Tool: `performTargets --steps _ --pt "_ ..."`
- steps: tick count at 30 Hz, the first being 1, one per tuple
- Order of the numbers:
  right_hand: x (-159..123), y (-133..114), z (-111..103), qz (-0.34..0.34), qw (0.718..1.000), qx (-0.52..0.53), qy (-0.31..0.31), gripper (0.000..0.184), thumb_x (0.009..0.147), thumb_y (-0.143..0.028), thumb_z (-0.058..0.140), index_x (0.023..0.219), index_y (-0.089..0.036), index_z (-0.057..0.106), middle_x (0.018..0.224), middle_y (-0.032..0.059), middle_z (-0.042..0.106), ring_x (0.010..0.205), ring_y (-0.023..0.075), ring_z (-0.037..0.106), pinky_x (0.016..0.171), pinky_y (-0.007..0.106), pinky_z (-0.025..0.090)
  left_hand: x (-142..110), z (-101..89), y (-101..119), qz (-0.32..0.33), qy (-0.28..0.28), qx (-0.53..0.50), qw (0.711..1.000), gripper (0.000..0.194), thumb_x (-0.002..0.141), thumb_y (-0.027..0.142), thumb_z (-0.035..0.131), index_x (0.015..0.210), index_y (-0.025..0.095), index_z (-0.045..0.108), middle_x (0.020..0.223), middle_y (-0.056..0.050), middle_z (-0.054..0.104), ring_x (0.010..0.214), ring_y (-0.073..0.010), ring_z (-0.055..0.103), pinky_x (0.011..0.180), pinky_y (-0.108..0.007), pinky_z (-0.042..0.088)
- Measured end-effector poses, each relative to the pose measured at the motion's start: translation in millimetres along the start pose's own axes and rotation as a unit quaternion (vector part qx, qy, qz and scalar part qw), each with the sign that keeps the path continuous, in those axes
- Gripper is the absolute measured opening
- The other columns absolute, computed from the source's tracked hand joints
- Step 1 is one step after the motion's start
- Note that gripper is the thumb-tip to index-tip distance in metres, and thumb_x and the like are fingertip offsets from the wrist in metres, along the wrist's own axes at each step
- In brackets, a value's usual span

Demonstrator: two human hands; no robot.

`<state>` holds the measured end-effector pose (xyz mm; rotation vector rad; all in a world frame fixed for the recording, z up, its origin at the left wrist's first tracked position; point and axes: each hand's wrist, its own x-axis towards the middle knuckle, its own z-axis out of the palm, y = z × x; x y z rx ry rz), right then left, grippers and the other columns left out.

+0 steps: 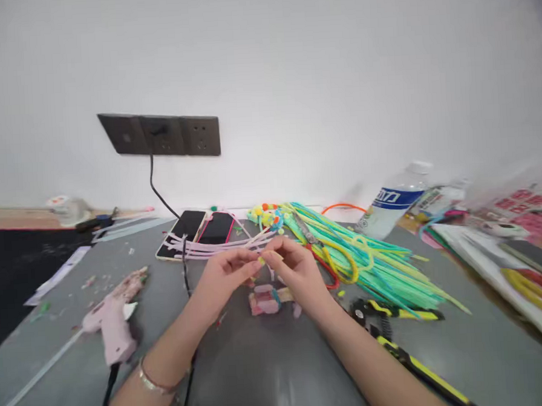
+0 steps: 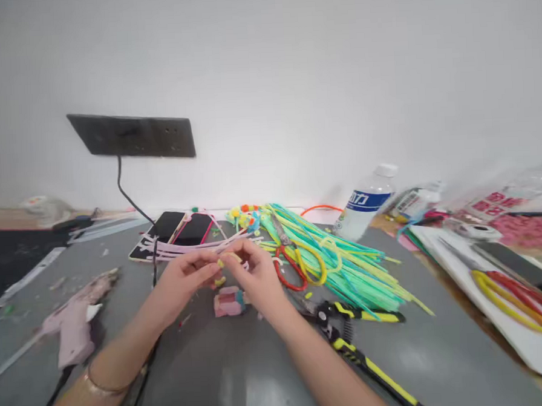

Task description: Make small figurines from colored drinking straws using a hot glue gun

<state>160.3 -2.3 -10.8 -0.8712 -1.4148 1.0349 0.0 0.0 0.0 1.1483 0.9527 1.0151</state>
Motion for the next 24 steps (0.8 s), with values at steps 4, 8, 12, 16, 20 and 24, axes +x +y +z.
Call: performTargets --steps 4,8,12,16,20,24 --pt "-2.4 0.8 2.4 0.005 1.000 0.005 -0.001 0.020 0.086 -0.035 0.066 0.074 -0.019 0.060 0.067 -0.0019 0.057 0.062 0.0132 0.050 0.060 0.026 0.040 -1.2 -0.2 -0.2 0.009 0.001 0.009 1.000 0.022 0.068 0.031 0.081 0.078 0.013 0.074 0.070 -0.001 0.070 0.061 -0.0103 0.059 0.058 -0.021 0.051" --pt "-2.1 0.2 2.4 0.030 0.999 0.028 -0.008 0.022 0.085 -0.036 0.068 0.074 -0.019 0.060 0.067 -0.0018 0.057 0.062 0.0134 0.050 0.060 0.026 0.040 -2.3 -0.5 -1.3 0.027 -0.016 0.030 0.999 0.019 0.072 0.031 0.078 0.076 0.013 0.073 0.067 0.000 0.067 0.061 -0.0101 0.057 0.058 -0.020 0.050" --pt "-0.7 1.1 1.0 0.083 0.991 0.093 -0.043 0.026 0.084 -0.040 0.071 0.072 -0.019 0.060 0.065 -0.0027 0.058 0.059 0.0123 0.051 0.058 0.025 0.041 -3.2 -2.1 -0.6 0.047 -0.056 0.067 0.995 0.019 0.079 0.031 0.072 0.074 0.014 0.070 0.066 0.001 0.063 0.061 -0.0095 0.054 0.059 -0.020 0.049" --pt "-1.0 2.3 -0.3 0.149 0.969 0.187 -0.068 0.026 0.080 -0.039 0.077 0.074 -0.020 0.059 0.065 -0.0040 0.059 0.059 0.0112 0.052 0.060 0.024 0.042 -4.0 -4.5 -1.2 0.050 -0.098 0.103 0.989 0.022 0.083 0.034 0.069 0.076 0.013 0.069 0.069 0.000 0.062 0.062 -0.0104 0.055 0.059 -0.021 0.048" --pt "-1.5 0.8 -1.0 0.204 0.945 0.241 -0.088 0.031 0.075 -0.040 0.082 0.074 -0.020 0.058 0.065 -0.0045 0.057 0.060 0.0108 0.049 0.059 0.023 0.042 -5.7 -4.2 -3.5 0.054 -0.120 0.103 0.986 0.025 0.086 0.038 0.066 0.080 0.013 0.069 0.069 -0.001 0.062 0.061 -0.0120 0.056 0.058 -0.023 0.048" --pt "-0.9 2.2 0.0 0.187 0.951 0.235 -0.077 0.032 0.076 -0.043 0.080 0.075 -0.019 0.058 0.066 -0.0045 0.054 0.060 0.0107 0.048 0.060 0.023 0.040 -6.0 -2.6 -4.9 0.085 -0.092 0.100 0.987 0.020 0.085 0.034 0.066 0.078 0.015 0.067 0.071 0.000 0.061 0.065 -0.0118 0.057 0.060 -0.021 0.049"
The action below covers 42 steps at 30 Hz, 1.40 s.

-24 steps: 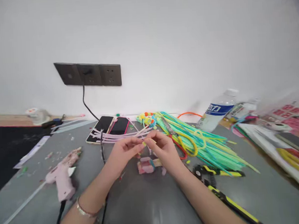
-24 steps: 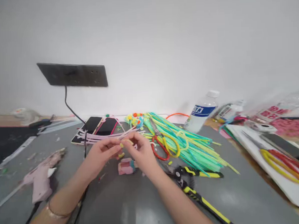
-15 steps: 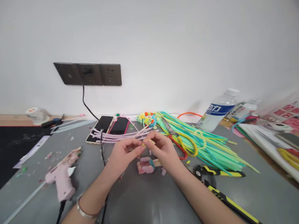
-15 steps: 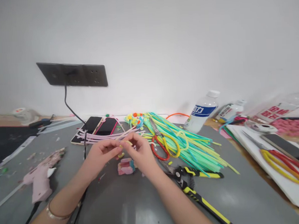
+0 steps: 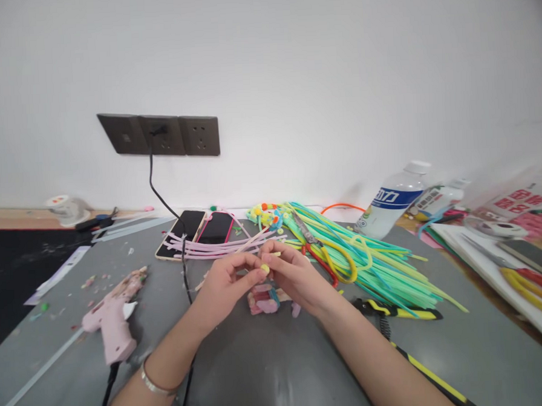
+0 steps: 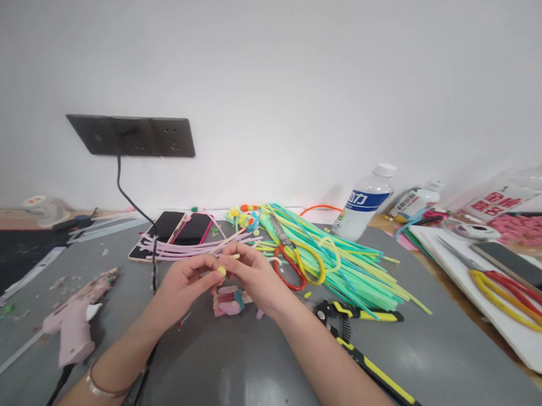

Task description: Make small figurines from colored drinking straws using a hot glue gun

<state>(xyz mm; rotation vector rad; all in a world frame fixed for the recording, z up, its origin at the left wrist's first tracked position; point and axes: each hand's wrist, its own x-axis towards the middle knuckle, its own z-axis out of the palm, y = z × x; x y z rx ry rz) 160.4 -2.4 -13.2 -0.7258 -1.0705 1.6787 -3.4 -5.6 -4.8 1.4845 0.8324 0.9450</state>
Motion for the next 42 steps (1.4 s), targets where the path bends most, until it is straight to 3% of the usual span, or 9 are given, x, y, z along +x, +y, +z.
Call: performTargets --steps 5,10,18,23,26,31,35,42 --pt "0 0 3 -0.098 0.990 -0.090 0.044 0.026 0.081 -0.041 0.075 0.077 -0.020 0.060 0.069 -0.0039 0.051 0.062 0.0111 0.044 0.059 0.023 0.037 1 1.7 -4 0.013 0.057 0.055 0.997 0.015 0.086 0.030 0.064 0.089 0.016 0.068 0.087 -0.003 0.068 0.081 -0.0160 0.063 0.070 -0.024 0.052" --pt "-1 -3 6 -0.129 0.984 -0.112 0.058 0.024 0.081 -0.039 0.075 0.076 -0.021 0.061 0.071 -0.0029 0.052 0.065 0.0131 0.046 0.061 0.025 0.040 0 2.3 -6 0.019 0.065 0.030 0.997 0.014 0.086 0.029 0.065 0.092 0.017 0.067 0.088 -0.003 0.066 0.081 -0.0162 0.063 0.064 -0.022 0.051" --pt "-1 -1 -2 -0.018 0.999 -0.028 -0.003 0.027 0.078 -0.038 0.079 0.075 -0.019 0.060 0.069 -0.0040 0.052 0.063 0.0106 0.045 0.061 0.023 0.037 1 -2.1 -1 0.043 0.025 0.034 0.998 0.012 0.083 0.025 0.069 0.075 0.016 0.068 0.072 0.000 0.066 0.069 -0.0130 0.061 0.066 -0.023 0.049" --pt "-5 -7 0 0.065 0.997 0.023 -0.038 0.035 0.074 -0.041 0.083 0.074 -0.021 0.055 0.067 -0.0045 0.052 0.058 0.0105 0.041 0.057 0.023 0.037 1 -4.9 -2 0.104 0.038 0.053 0.992 0.006 0.081 0.021 0.072 0.076 0.017 0.073 0.074 -0.001 0.070 0.072 -0.0139 0.062 0.071 -0.024 0.048" --pt "-5 -7 2 0.070 0.996 0.023 -0.050 0.036 0.075 -0.043 0.081 0.073 -0.021 0.054 0.066 -0.0041 0.052 0.058 0.0105 0.040 0.056 0.023 0.038 0 -5.9 -1 0.120 0.044 0.061 0.990 0.005 0.079 0.021 0.074 0.075 0.018 0.074 0.074 -0.002 0.069 0.071 -0.0145 0.061 0.070 -0.025 0.047" --pt "-5 -5 5 -0.034 0.998 -0.055 0.005 0.036 0.079 -0.046 0.076 0.071 -0.020 0.053 0.066 -0.0043 0.047 0.058 0.0110 0.039 0.055 0.023 0.034 0 -4.3 2 0.085 0.053 0.073 0.992 0.010 0.080 0.024 0.072 0.073 0.017 0.072 0.071 -0.001 0.069 0.067 -0.0139 0.058 0.065 -0.024 0.045" --pt "-6 -10 5 -0.095 0.988 -0.125 0.006 0.034 0.081 -0.044 0.075 0.070 -0.020 0.053 0.065 -0.0046 0.046 0.059 0.0110 0.040 0.056 0.024 0.035 0 -4.6 2 0.041 0.022 0.066 0.997 0.014 0.081 0.027 0.070 0.072 0.016 0.071 0.069 0.000 0.067 0.066 -0.0131 0.057 0.064 -0.023 0.044" --pt "-5 -8 5 -0.073 0.982 -0.176 0.014 0.035 0.080 -0.046 0.075 0.069 -0.020 0.054 0.062 -0.0046 0.049 0.055 0.0109 0.042 0.052 0.024 0.034 3 -9.9 -4 -0.045 -0.045 0.012 0.998 0.019 0.080 0.032 0.073 0.076 0.014 0.072 0.073 -0.002 0.069 0.069 -0.0140 0.060 0.066 -0.024 0.046"
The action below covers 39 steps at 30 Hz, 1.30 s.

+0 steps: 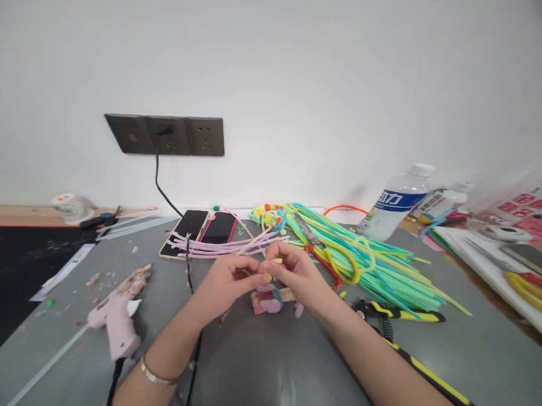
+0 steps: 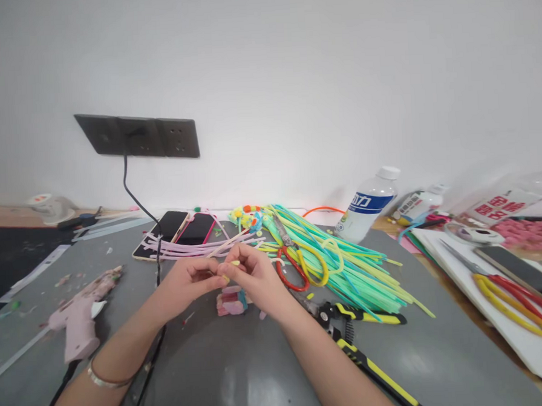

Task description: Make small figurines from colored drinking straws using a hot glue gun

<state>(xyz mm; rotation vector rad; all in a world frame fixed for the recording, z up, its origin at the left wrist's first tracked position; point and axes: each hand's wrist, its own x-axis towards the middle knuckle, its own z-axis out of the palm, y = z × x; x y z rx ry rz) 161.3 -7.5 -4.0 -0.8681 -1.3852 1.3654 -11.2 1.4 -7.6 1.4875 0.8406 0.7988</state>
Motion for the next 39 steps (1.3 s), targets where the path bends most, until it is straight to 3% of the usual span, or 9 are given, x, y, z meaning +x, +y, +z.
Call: performTargets --steps 3,7,13,19,23,35,39 --pt "1 7 1 0.005 0.999 0.025 0.031 0.035 0.081 -0.047 0.074 0.071 -0.021 0.053 0.061 -0.0054 0.050 0.052 0.0101 0.041 0.051 0.023 0.034 2 2.0 -2 -0.003 0.020 -0.037 0.999 0.021 0.080 0.034 0.074 0.078 0.013 0.072 0.074 -0.002 0.069 0.068 -0.0131 0.060 0.065 -0.023 0.047" --pt "3 10 0 -0.046 0.992 0.045 0.107 0.026 0.083 -0.041 0.072 0.077 -0.022 0.056 0.064 -0.0049 0.055 0.053 0.0110 0.048 0.053 0.024 0.039 5 5.3 -3 -0.011 0.099 -0.083 0.992 0.026 0.078 0.037 0.075 0.092 0.015 0.073 0.082 -0.003 0.072 0.068 -0.0133 0.063 0.060 -0.023 0.050" --pt "1 7 0 -0.130 0.978 -0.072 0.146 0.015 0.088 -0.033 0.068 0.080 -0.022 0.062 0.073 0.0018 0.066 0.070 0.0188 0.062 0.067 0.032 0.048 6 5.3 -5 0.026 0.193 -0.069 0.978 0.024 0.074 0.035 0.078 0.087 0.015 0.076 0.074 -0.004 0.075 0.065 -0.0156 0.068 0.057 -0.024 0.054" --pt "-2 11 4 -0.229 0.948 -0.179 0.129 0.017 0.091 -0.022 0.062 0.075 -0.023 0.059 0.074 0.0019 0.060 0.074 0.0195 0.057 0.071 0.034 0.045 4 8.9 -1 0.016 0.191 -0.072 0.979 0.023 0.071 0.033 0.080 0.085 0.015 0.080 0.076 -0.005 0.079 0.063 -0.0164 0.070 0.057 -0.025 0.057" --pt "-3 9 6 -0.250 0.930 -0.232 0.140 0.023 0.092 -0.020 0.061 0.070 -0.023 0.054 0.069 0.0005 0.053 0.068 0.0188 0.051 0.065 0.033 0.040 3 10.7 -1 0.021 0.182 -0.083 0.979 0.024 0.069 0.031 0.082 0.087 0.016 0.081 0.076 -0.005 0.079 0.063 -0.0160 0.069 0.057 -0.025 0.058" --pt "-3 9 7 -0.207 0.953 -0.183 0.128 0.020 0.090 -0.024 0.063 0.071 -0.023 0.058 0.067 0.0006 0.057 0.068 0.0190 0.054 0.066 0.032 0.041 3 9.3 0 0.062 0.201 -0.043 0.977 0.016 0.075 0.032 0.077 0.081 0.017 0.080 0.069 -0.003 0.076 0.060 -0.0161 0.067 0.057 -0.025 0.056" --pt "-2 6 3 -0.212 0.950 -0.202 0.105 0.006 0.090 -0.021 0.062 0.085 -0.023 0.064 0.076 0.0017 0.062 0.069 0.0182 0.056 0.066 0.032 0.043 2 10.2 -2 0.064 0.183 -0.021 0.981 0.017 0.081 0.031 0.071 0.083 0.016 0.078 0.072 -0.003 0.076 0.062 -0.0152 0.068 0.057 -0.023 0.056"
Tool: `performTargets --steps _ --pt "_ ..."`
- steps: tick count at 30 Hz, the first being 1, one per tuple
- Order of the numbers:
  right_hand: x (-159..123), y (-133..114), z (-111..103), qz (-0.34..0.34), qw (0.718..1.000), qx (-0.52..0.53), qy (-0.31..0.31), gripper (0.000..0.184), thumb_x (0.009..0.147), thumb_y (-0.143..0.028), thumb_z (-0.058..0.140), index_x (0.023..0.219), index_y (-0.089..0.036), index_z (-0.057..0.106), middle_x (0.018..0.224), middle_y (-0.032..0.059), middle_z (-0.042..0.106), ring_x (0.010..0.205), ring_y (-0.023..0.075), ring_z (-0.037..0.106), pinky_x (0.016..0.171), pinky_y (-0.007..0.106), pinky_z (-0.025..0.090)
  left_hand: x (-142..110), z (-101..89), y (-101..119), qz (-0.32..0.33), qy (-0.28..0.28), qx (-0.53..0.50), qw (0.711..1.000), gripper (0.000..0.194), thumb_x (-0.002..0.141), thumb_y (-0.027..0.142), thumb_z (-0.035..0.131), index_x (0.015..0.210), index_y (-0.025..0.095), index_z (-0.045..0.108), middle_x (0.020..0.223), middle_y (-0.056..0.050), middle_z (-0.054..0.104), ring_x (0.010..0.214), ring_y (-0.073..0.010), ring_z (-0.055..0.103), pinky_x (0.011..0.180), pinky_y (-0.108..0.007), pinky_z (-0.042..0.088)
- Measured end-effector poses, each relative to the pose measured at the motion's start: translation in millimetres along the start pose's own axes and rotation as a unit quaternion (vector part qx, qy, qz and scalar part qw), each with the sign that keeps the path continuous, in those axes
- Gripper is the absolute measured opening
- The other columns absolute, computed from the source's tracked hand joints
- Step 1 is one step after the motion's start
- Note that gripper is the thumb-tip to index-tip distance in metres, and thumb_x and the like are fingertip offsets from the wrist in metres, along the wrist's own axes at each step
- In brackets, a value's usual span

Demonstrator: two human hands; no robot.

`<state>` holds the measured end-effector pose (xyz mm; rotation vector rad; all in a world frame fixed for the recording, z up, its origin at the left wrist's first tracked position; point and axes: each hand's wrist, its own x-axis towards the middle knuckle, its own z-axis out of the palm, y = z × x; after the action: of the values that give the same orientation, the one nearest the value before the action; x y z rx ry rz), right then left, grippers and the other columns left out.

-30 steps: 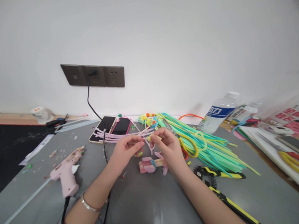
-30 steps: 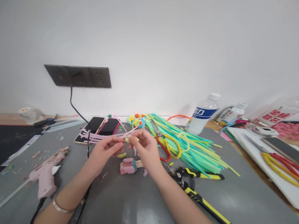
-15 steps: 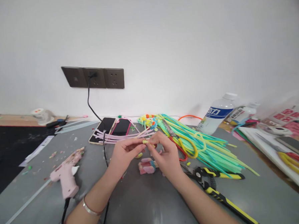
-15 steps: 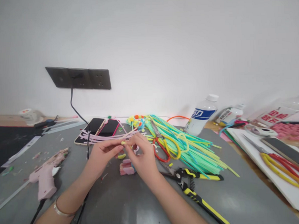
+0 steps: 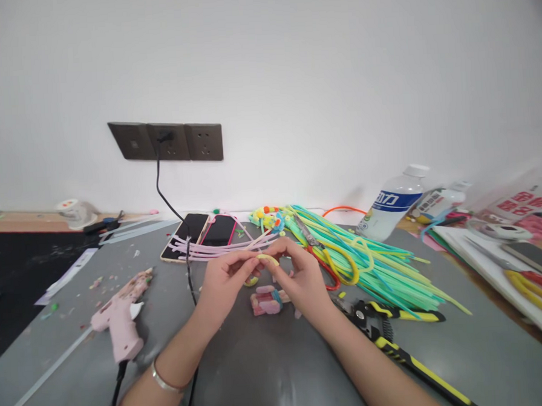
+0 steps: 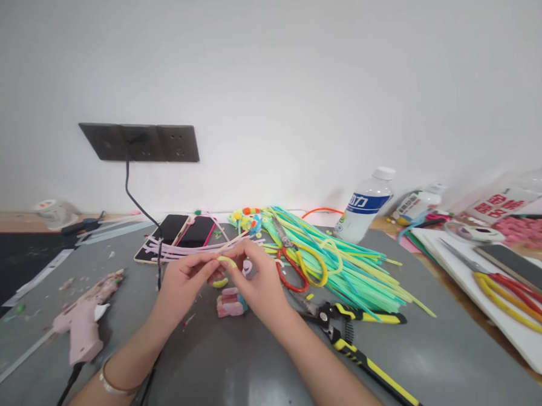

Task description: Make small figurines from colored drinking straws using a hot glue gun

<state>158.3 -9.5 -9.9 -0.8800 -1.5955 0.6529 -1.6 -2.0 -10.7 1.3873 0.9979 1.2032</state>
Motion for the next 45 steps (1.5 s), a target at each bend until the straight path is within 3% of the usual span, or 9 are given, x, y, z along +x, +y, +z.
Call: performTargets --steps 3,7,16,22,25,32,40,42,45 --pt "2 -1 -4 -0.044 0.998 -0.029 -0.034 0.011 0.091 -0.018 0.061 0.097 -0.024 0.067 0.081 0.0024 0.064 0.070 0.0186 0.057 0.070 0.034 0.044 -1 0.3 0 -0.001 -0.009 0.014 1.000 0.017 0.082 0.031 0.069 0.083 0.016 0.076 0.074 -0.003 0.076 0.063 -0.0151 0.069 0.058 -0.023 0.056" --pt "4 -2 -8 -0.062 0.996 -0.057 -0.040 0.014 0.092 -0.014 0.058 0.086 -0.024 0.066 0.075 0.0013 0.061 0.070 0.0186 0.055 0.070 0.034 0.042 -2 1.2 3 0.000 -0.021 0.035 0.999 0.017 0.083 0.030 0.067 0.084 0.015 0.076 0.072 -0.003 0.075 0.064 -0.0150 0.069 0.060 -0.023 0.057" --pt "7 -6 -10 0.094 0.993 0.054 -0.048 0.023 0.092 -0.034 0.061 0.074 -0.020 0.055 0.070 -0.0017 0.052 0.065 0.0146 0.046 0.063 0.027 0.036 -6 3.4 2 0.021 -0.003 0.042 0.999 0.016 0.086 0.029 0.065 0.084 0.016 0.074 0.073 -0.002 0.075 0.064 -0.0136 0.068 0.060 -0.020 0.055" --pt "7 2 -12 0.235 0.944 0.207 -0.100 0.035 0.085 -0.047 0.069 0.069 -0.020 0.052 0.063 -0.0045 0.046 0.059 0.0122 0.039 0.057 0.025 0.033 -5 4.8 2 0.004 -0.022 -0.006 1.000 0.015 0.084 0.029 0.067 0.079 0.015 0.073 0.066 -0.001 0.072 0.059 -0.0113 0.064 0.059 -0.019 0.053" --pt "7 6 -12 0.247 0.932 0.242 -0.107 0.034 0.084 -0.046 0.071 0.070 -0.019 0.055 0.063 -0.0041 0.048 0.060 0.0121 0.040 0.060 0.026 0.034 -1 3.8 4 -0.016 -0.054 -0.036 0.998 0.019 0.081 0.031 0.071 0.071 0.014 0.071 0.060 0.000 0.067 0.054 -0.0094 0.058 0.055 -0.019 0.050" --pt "6 4 -8 0.260 0.915 0.295 -0.092 0.032 0.082 -0.044 0.075 0.072 -0.018 0.060 0.064 -0.0039 0.049 0.060 0.0111 0.041 0.060 0.025 0.033 -1 2.2 7 -0.004 -0.033 -0.059 0.998 0.014 0.078 0.028 0.075 0.075 0.015 0.070 0.063 0.002 0.063 0.056 -0.0079 0.054 0.054 -0.017 0.046" --pt "3 -3 -9 0.363 0.799 0.450 -0.169 0.033 0.079 -0.039 0.081 0.072 -0.019 0.056 0.061 -0.0053 0.051 0.057 0.0095 0.044 0.061 0.024 0.041 -1 -0.4 8 0.078 -0.077 -0.066 0.992 0.011 0.082 0.026 0.073 0.075 0.018 0.072 0.071 0.000 0.067 0.068 -0.0114 0.063 0.063 -0.020 0.051" --pt "2 -3 -9 0.364 0.793 0.459 -0.169 0.031 0.079 -0.038 0.081 0.074 -0.018 0.057 0.064 -0.0044 0.055 0.058 0.0090 0.049 0.062 0.023 0.044 0 -1.3 6 0.105 -0.063 -0.068 0.990 0.008 0.080 0.024 0.075 0.075 0.018 0.073 0.074 -0.001 0.067 0.071 -0.0123 0.063 0.064 -0.020 0.051" --pt "3 -4 -7 0.348 0.812 0.444 -0.149 0.031 0.077 -0.038 0.082 0.076 -0.017 0.060 0.071 -0.0021 0.063 0.060 0.0084 0.057 0.062 0.022 0.046 2 -3.0 2 0.105 -0.027 -0.062 0.992 0.004 0.077 0.020 0.077 0.075 0.019 0.074 0.074 -0.001 0.066 0.072 -0.0124 0.062 0.065 -0.021 0.050"
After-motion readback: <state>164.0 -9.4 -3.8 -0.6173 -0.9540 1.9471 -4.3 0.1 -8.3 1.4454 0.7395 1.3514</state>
